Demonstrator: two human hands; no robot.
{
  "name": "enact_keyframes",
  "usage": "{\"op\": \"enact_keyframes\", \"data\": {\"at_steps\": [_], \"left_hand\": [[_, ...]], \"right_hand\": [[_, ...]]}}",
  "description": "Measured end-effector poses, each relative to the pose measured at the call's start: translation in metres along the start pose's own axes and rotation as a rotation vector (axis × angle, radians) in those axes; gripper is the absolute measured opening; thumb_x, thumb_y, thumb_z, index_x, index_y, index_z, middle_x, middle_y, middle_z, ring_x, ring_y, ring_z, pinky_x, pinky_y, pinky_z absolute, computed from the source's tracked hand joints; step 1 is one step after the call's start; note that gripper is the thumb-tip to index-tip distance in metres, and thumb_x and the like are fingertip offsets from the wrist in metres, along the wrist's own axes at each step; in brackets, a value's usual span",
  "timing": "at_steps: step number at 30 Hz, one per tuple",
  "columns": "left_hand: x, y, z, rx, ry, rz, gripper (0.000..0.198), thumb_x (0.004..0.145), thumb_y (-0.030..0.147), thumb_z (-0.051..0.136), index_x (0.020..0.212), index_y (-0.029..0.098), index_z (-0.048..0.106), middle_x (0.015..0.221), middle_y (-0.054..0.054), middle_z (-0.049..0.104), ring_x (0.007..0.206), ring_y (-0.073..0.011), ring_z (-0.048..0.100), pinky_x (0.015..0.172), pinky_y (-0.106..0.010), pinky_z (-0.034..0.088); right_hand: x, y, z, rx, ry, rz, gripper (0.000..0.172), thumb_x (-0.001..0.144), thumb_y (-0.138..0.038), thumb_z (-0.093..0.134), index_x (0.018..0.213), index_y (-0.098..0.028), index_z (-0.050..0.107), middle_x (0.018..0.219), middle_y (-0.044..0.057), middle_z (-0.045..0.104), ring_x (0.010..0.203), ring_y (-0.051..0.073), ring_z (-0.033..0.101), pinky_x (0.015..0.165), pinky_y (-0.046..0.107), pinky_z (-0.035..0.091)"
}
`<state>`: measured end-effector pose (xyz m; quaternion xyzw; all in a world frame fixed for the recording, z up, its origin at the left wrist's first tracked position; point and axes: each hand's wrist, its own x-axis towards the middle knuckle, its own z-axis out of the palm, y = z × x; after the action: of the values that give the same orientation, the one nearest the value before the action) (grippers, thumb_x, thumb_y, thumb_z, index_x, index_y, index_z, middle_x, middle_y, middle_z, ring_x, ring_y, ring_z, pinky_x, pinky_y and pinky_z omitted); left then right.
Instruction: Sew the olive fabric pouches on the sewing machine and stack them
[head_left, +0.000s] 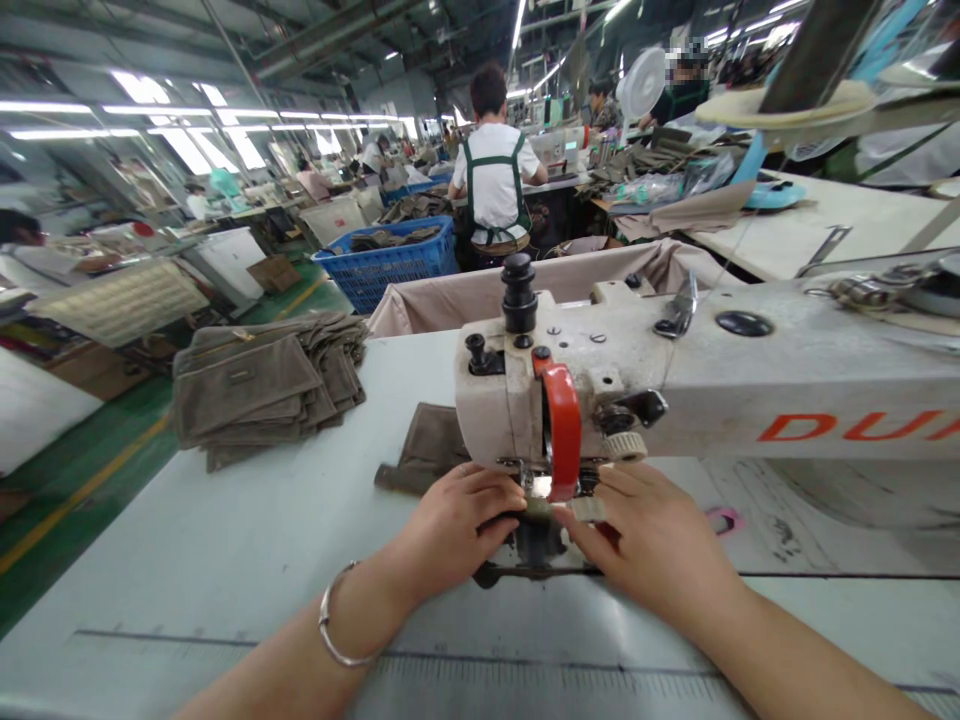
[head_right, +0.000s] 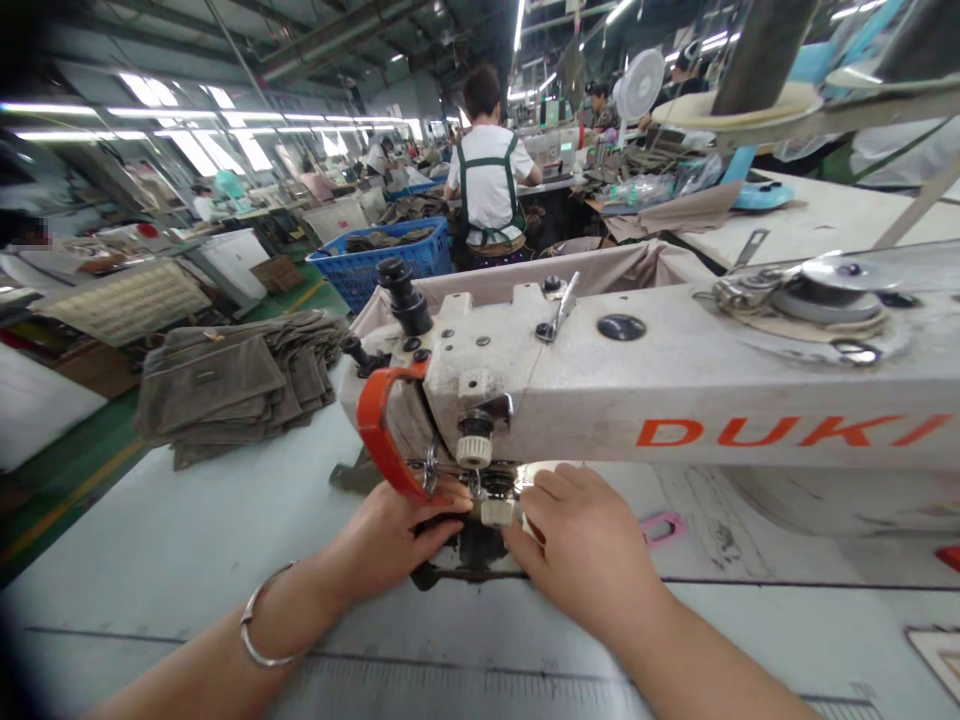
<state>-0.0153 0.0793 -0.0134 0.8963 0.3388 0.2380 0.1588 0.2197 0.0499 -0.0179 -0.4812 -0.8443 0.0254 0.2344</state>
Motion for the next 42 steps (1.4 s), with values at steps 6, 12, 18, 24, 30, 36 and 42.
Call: {"op": "enact_keyframes", "data": {"at_steps": [6,12,18,24,30,36,42], "left_hand": [[-0.001,0.020,0.011,0.058,0.062,-0.054,0.014,0.086,0.016,0.060,0.096,0.020,0.068,0.098,-0.002,0.072,0.093,-0.0188,0.065,0.090,-0.034,0.052],[0.000,0.016,0.014,0.102,0.112,-0.020,0.011,0.091,0.019,0.058,0.093,0.020,0.068,0.093,-0.001,0.073,0.089,-0.0174,0.066,0.087,-0.032,0.052],[0.004,0.013,0.017,0.113,0.095,-0.103,0.012,0.087,0.017,0.061,0.094,0.022,0.070,0.095,0.000,0.073,0.090,-0.0189,0.066,0.087,-0.033,0.051],[0.007,0.006,0.021,0.116,0.119,-0.129,0.010,0.085,0.018,0.063,0.090,0.023,0.070,0.090,0.000,0.073,0.090,-0.0205,0.065,0.087,-0.035,0.051],[0.007,0.004,0.021,0.143,0.106,-0.131,0.011,0.086,0.018,0.061,0.089,0.024,0.069,0.089,0.000,0.072,0.087,-0.0216,0.065,0.084,-0.036,0.051],[0.007,0.003,0.023,0.156,0.140,-0.121,0.010,0.085,0.018,0.061,0.087,0.023,0.069,0.089,-0.001,0.073,0.086,-0.0212,0.065,0.082,-0.036,0.052],[0.009,0.004,0.022,0.163,0.156,-0.136,0.009,0.084,0.017,0.064,0.085,0.023,0.070,0.086,-0.001,0.073,0.087,-0.0215,0.065,0.084,-0.036,0.053]], "right_hand": [[-0.003,-0.010,0.012,0.208,-0.057,-0.144,0.025,0.088,-0.008,0.051,0.105,-0.020,0.063,0.099,0.005,0.065,0.088,0.022,0.055,0.078,0.036,0.047],[-0.004,-0.009,0.016,0.170,0.026,-0.144,0.018,0.089,-0.013,0.053,0.101,-0.019,0.065,0.100,0.009,0.066,0.088,0.024,0.058,0.075,0.038,0.051],[0.000,-0.007,0.019,0.123,0.072,-0.151,0.020,0.086,-0.009,0.053,0.099,-0.018,0.066,0.097,0.010,0.067,0.086,0.023,0.060,0.074,0.037,0.053],[0.005,-0.006,0.021,0.070,0.065,-0.096,0.021,0.090,-0.011,0.047,0.095,-0.018,0.067,0.088,0.009,0.066,0.080,0.022,0.061,0.070,0.035,0.053],[0.006,-0.008,0.023,0.078,0.083,-0.035,0.022,0.090,-0.012,0.046,0.096,-0.018,0.066,0.086,0.009,0.066,0.078,0.021,0.061,0.070,0.032,0.052],[0.006,-0.007,0.024,0.038,0.098,-0.087,0.024,0.090,-0.011,0.047,0.096,-0.019,0.069,0.087,0.009,0.066,0.079,0.021,0.060,0.071,0.033,0.052],[0.008,-0.009,0.022,0.054,0.077,-0.034,0.024,0.092,-0.012,0.045,0.093,-0.019,0.068,0.086,0.008,0.066,0.079,0.020,0.060,0.071,0.032,0.052]]}}
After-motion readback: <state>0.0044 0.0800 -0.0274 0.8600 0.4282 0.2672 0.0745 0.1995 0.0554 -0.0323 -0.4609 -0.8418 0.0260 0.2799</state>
